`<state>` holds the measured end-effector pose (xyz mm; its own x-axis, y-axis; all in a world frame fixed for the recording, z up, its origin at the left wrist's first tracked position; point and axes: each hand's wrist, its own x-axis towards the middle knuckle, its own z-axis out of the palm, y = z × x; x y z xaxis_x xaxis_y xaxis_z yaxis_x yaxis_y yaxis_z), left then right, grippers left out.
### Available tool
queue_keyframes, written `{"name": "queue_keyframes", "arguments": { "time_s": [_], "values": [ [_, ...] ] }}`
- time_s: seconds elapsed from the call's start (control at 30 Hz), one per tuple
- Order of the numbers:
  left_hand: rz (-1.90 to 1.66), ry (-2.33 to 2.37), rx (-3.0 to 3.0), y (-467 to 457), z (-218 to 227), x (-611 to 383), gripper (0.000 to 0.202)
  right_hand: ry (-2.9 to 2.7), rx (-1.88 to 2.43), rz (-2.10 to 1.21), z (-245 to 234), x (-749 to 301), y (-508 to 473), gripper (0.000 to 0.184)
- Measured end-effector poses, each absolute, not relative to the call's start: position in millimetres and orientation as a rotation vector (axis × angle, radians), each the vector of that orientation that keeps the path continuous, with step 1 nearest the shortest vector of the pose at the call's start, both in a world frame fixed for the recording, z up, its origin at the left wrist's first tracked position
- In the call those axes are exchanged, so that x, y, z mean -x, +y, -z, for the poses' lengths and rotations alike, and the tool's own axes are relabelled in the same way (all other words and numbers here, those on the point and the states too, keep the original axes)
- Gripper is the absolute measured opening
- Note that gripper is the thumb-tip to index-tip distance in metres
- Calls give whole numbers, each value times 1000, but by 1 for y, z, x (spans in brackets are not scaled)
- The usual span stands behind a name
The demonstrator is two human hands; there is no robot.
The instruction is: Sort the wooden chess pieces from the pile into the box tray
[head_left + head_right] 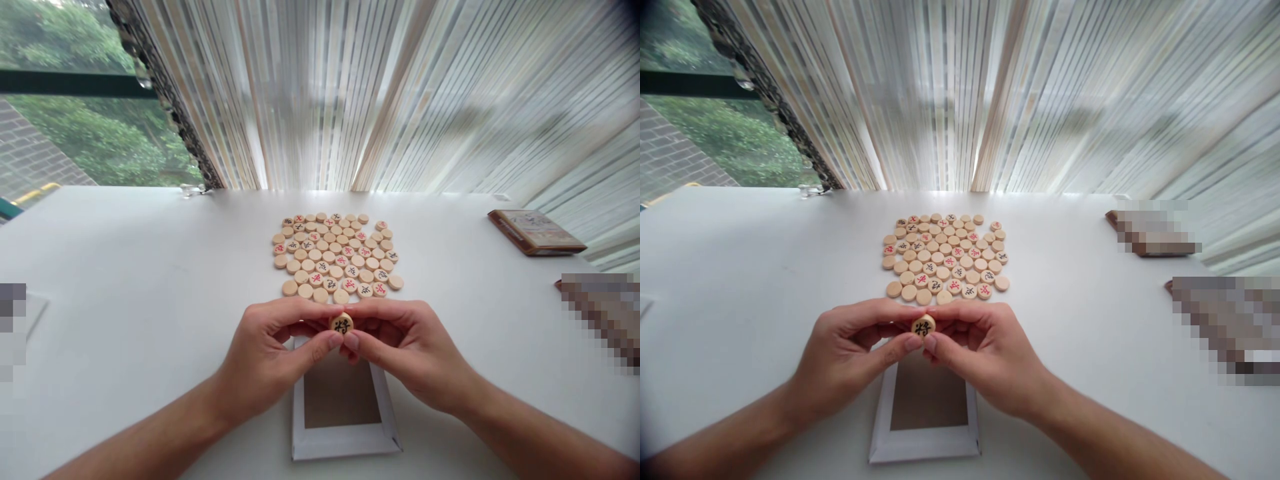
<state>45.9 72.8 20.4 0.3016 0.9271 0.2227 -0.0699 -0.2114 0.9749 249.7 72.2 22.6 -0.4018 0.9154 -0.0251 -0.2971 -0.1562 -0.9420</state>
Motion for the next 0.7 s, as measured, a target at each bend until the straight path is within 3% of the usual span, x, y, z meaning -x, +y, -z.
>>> {"name": "queue_keyframes", "arguments": {
  "time_s": [0.27,0.53,0.7],
  "values": [
    [-1180,913,-1504,72,-25,-48,19,-1261,869,-1548,-15,-250,70,36],
    [-1199,917,-1488,70,-20,-47,32,-1365,914,-1348,-15,-252,70,21],
    [-1207,892,-1451,71,-18,-47,33,-1367,894,-1329,-13,-252,70,24]
  ]
}}
